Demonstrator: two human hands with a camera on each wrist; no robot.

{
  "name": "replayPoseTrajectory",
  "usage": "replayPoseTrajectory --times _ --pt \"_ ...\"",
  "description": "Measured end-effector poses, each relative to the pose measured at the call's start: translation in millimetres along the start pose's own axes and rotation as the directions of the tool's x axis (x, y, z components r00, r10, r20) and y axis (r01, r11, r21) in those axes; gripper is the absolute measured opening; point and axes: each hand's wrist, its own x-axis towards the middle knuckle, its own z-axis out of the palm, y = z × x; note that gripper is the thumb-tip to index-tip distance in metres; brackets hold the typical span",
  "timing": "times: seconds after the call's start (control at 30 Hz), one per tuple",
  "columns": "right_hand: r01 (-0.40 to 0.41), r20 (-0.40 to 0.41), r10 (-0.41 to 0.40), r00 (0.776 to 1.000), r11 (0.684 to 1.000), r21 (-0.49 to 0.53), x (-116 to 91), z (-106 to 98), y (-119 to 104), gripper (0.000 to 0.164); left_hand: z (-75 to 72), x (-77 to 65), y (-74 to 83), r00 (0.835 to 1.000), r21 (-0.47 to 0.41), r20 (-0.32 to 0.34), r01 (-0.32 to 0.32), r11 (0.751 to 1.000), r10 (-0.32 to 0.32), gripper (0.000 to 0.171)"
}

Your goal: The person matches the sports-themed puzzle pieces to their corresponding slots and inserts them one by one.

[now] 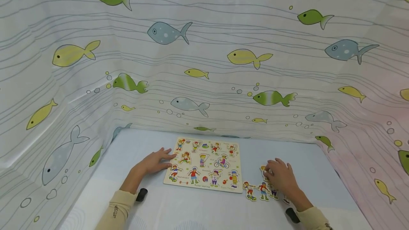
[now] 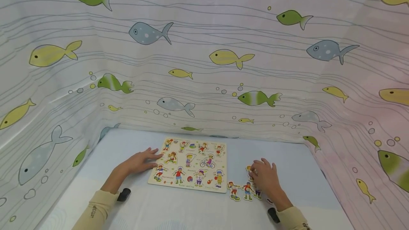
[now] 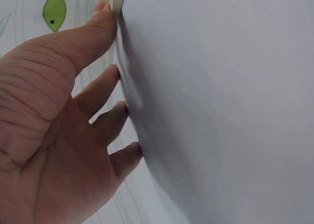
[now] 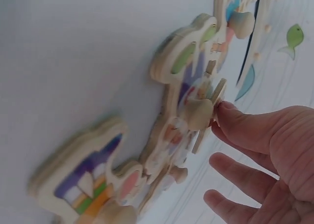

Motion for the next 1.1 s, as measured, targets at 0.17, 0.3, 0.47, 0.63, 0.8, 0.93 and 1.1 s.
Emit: replayPoseTrajectory --times 0.17,0.3,0.47,0.63,0.8,0.93,1.1 --pt "0.013 -0.019 -0.013 1.0 1.0 0.024 5 -2 -4 0.009 -2.5 -0.5 2.7 1.0 0.009 -0.003 -0.003 1.0 0.003 0.051" --pt "0.013 -0.01 -0.013 1.0 0.999 0.038 8 0 -8 0.007 -2.4 -1.0 4.7 1.0 -0.006 -0.002 -0.01 1.0 0.01 0.051" --pt "0.013 -0.003 -0.013 1.0 0.999 0.044 12 1 -16 0.007 -0.8 -1.0 4.4 1.0 -0.01 0.003 -0.009 1.0 0.009 0.051" --pt "0.02 -0.011 -0.02 1.0 0.999 0.044 21 4 -25 0.008 0.0 -0.3 1.4 1.0 0.006 -0.006 -0.01 1.0 0.01 0.05" --pt "0.025 -0.008 -0.025 1.0 0.999 0.042 28 5 -37 0.008 0.8 0.4 0.8 1.0 -0.002 -0.009 -0.008 1.0 0.008 0.05" --pt "0.019 0.025 -0.021 0.999 0.998 0.051 31 4 -48 0.008 0.6 0.4 1.1 1.0 -0.008 0.001 0.003 1.0 -0.003 0.05" --pt "0.034 0.051 -0.038 0.998 0.997 0.075 36 3 -62 0.008 0.5 -0.7 2.0 1.0 0.001 0.003 0.004 1.0 -0.004 0.05"
